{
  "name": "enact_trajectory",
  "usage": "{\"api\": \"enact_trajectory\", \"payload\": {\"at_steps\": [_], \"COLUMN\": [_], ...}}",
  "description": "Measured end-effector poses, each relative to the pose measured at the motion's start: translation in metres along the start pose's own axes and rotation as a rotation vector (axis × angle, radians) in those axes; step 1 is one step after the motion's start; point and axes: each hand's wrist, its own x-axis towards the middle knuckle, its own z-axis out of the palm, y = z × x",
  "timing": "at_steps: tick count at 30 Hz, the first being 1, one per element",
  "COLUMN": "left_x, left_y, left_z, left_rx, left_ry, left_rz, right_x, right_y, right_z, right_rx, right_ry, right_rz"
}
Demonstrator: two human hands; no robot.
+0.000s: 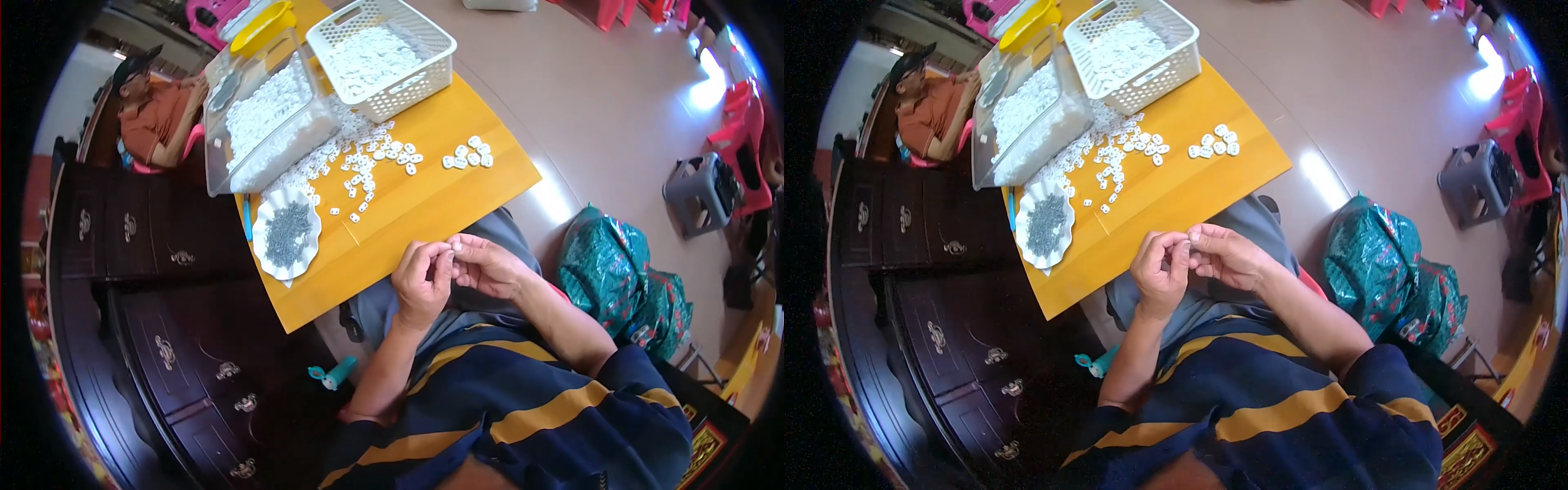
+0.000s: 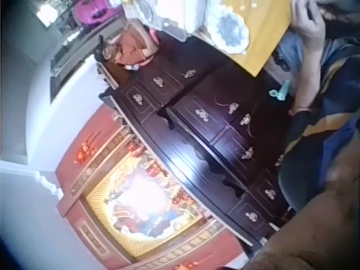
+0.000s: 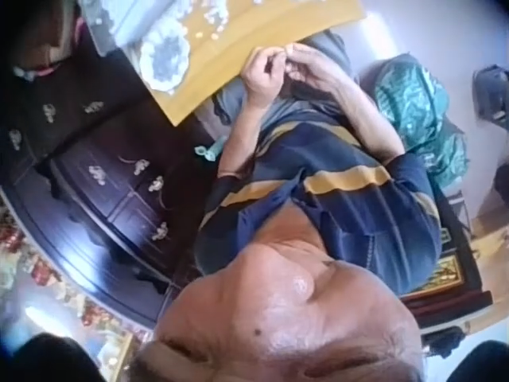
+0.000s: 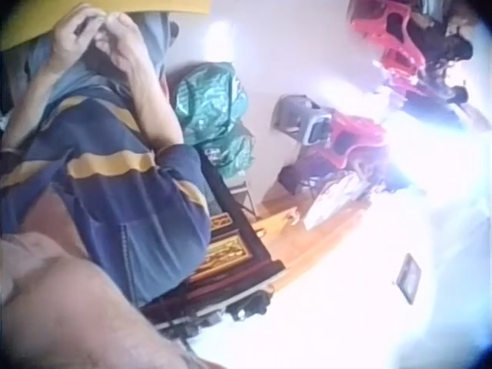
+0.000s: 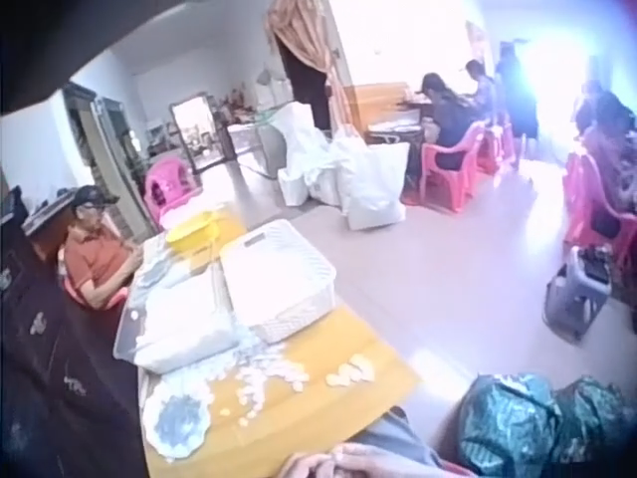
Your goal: Manually assembling small white plastic components by inserting metal pins and trimming excess material with a small blade.
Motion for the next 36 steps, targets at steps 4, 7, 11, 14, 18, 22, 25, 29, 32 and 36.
{"api": "enact_trajectory", "payload": {"at_steps": [4, 7, 11, 14, 18, 22, 25, 29, 32, 36], "left_x": [0.001, 0.003, 0.006, 0.007, 0.005, 0.002, -0.002, -0.002, -0.001, 0.001], "left_y": [0.002, 0.002, 0.002, 0.001, -0.004, -0.005, -0.012, -0.012, -0.012, -0.013], "left_z": [0.000, 0.002, 0.003, 0.006, 0.007, 0.008, 0.006, 0.004, 0.003, -0.001], "left_rx": [0.036, 0.039, 0.067, 0.004, -0.036, -0.115, -0.162, -0.280, -0.260, -0.228], "left_ry": [-0.003, -0.021, -0.040, -0.045, -0.035, -0.041, -0.055, -0.040, -0.044, -0.071], "left_rz": [0.017, 0.020, 0.057, 0.027, 0.010, -0.188, -0.238, -0.337, -0.333, -0.365], "right_x": [0.002, -0.001, -0.001, -0.003, -0.004, 0.002, 0.002, 0.002, 0.000, 0.003], "right_y": [-0.001, -0.007, -0.007, -0.007, -0.007, -0.005, -0.004, -0.002, -0.005, -0.002], "right_z": [-0.001, 0.001, 0.001, 0.006, 0.010, -0.003, 0.007, 0.009, 0.012, 0.011], "right_rx": [0.090, 0.101, 0.132, 0.181, 0.241, 0.118, -0.054, -0.125, -0.241, -0.307], "right_ry": [-0.082, -0.101, -0.096, -0.120, -0.142, -0.112, 0.041, 0.132, 0.158, 0.165], "right_rz": [0.070, 0.072, 0.055, 0.041, 0.062, -0.042, -0.173, -0.248, -0.292, -0.340]}}
